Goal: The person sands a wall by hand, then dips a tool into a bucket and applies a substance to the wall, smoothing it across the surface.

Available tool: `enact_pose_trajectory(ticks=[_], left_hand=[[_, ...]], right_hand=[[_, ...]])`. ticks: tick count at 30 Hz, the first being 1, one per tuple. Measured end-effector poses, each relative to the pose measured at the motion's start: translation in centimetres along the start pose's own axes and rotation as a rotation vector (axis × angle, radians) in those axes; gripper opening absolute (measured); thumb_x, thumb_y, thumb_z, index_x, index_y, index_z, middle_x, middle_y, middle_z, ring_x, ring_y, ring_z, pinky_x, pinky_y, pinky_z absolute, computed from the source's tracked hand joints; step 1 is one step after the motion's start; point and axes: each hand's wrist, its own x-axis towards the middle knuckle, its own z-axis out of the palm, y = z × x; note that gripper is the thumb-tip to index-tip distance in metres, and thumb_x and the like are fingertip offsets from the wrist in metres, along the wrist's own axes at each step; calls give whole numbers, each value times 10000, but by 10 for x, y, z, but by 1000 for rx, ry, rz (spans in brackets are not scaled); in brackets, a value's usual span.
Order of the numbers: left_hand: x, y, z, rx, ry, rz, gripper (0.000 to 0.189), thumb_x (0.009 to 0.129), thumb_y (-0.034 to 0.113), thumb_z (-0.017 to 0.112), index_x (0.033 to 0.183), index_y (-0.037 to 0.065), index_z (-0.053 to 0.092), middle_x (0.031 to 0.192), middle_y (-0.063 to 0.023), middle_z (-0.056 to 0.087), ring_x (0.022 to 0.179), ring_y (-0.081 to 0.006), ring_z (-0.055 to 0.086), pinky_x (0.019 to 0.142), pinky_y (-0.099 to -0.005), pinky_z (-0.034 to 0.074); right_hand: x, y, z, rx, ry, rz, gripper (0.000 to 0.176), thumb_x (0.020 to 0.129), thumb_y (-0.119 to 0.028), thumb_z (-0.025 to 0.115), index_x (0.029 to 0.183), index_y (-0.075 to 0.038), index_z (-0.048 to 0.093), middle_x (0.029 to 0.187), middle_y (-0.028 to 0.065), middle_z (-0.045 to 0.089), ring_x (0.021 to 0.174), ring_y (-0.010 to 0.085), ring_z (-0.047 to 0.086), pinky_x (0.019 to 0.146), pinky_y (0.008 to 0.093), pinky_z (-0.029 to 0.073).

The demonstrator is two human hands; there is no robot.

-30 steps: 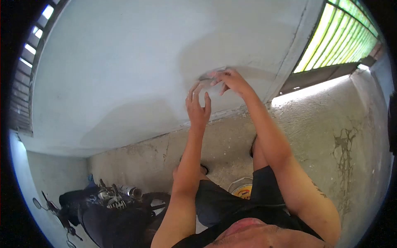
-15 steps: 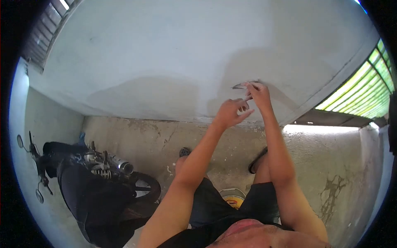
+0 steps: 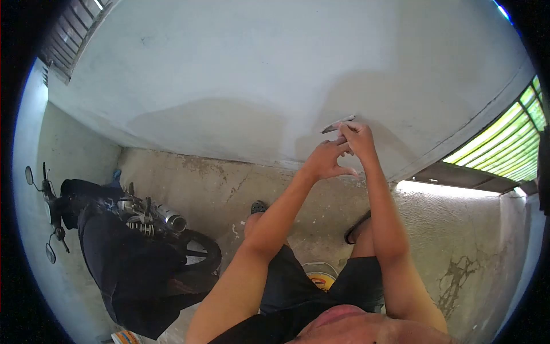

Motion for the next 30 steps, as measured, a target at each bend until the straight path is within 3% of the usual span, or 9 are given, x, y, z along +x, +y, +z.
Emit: enact_pose_trajectory(ticks=[5, 9, 11, 14, 16, 20, 22, 25, 30], left_hand=[[2, 0, -10, -106, 83, -15, 554, 877, 550, 711, 1101, 54, 606, 1114, -131, 647, 968, -337, 644, 876, -448, 482], [9, 5, -15, -165, 243, 58, 482, 980, 489, 589, 1078, 18, 619, 1108, -161, 639, 1001, -361, 629, 916, -424, 482], [12, 2, -12, -117, 390, 52, 303, 970, 325, 613, 1086, 45, 616, 1114, -168, 632, 1022, -409, 616, 890, -453, 489], [12, 4, -10, -121, 404, 27, 322, 1003, 340, 571, 1101, 37, 626, 1136, -173, 634, 1051, -418, 611, 919, -452, 485], [15, 7, -8, -104, 406, 13, 335, 1017, 349, 555, 1109, 35, 628, 1144, -172, 636, 1053, -415, 612, 923, -450, 485], [16, 9, -3, -92, 374, -19, 372, 1050, 373, 514, 1129, 29, 633, 1148, -164, 639, 1053, -395, 618, 928, -447, 485], [17, 9, 0, -93, 380, -9, 379, 1057, 376, 507, 1131, 28, 636, 1148, -161, 640, 1052, -385, 621, 930, -445, 486], [17, 10, 2, -94, 377, -22, 385, 1061, 380, 503, 1128, 27, 642, 1144, -156, 643, 1049, -371, 625, 935, -439, 488], [18, 10, 2, -85, 367, -37, 387, 1067, 377, 495, 1132, 28, 649, 1146, -148, 645, 1038, -357, 629, 935, -440, 490]], right_hand=[[12, 26, -20, 46, 123, -66, 273, 970, -227, 662, 1049, -3, 795, 777, 53, 722, 651, 120, 666, 586, 290, 511], [11, 30, -54, -13, 78, 102, 295, 992, -268, 648, 1080, -27, 793, 790, 46, 715, 713, 131, 682, 686, 272, 523], [11, 29, -63, 50, 40, 142, 297, 1000, -284, 650, 1088, -39, 792, 797, 49, 710, 733, 129, 676, 705, 267, 517], [-3, 9, -74, 204, 106, 61, 320, 1006, -314, 632, 1141, -62, 775, 864, 51, 729, 722, 138, 680, 701, 270, 521], [-5, 7, -84, 125, 21, 275, 347, 1008, -334, 627, 1188, -65, 752, 943, 66, 736, 704, 152, 680, 700, 278, 527], [-5, 10, -94, 58, 38, 278, 377, 1002, -362, 632, 1193, -59, 749, 985, 75, 729, 690, 168, 684, 664, 261, 524], [-4, 9, -102, 488, -11, 193, 396, 992, -372, 641, 1195, -49, 745, 957, 78, 722, 668, 175, 680, 616, 246, 517], [-4, 7, -108, -2, -26, 319, 397, 993, -368, 634, 1192, -44, 744, 944, 73, 715, 667, 181, 700, 578, 239, 516], [-7, 12, -116, 175, 10, 252, 385, 983, -358, 644, 1186, -48, 748, 943, 81, 715, 672, 204, 731, 560, 253, 526]])
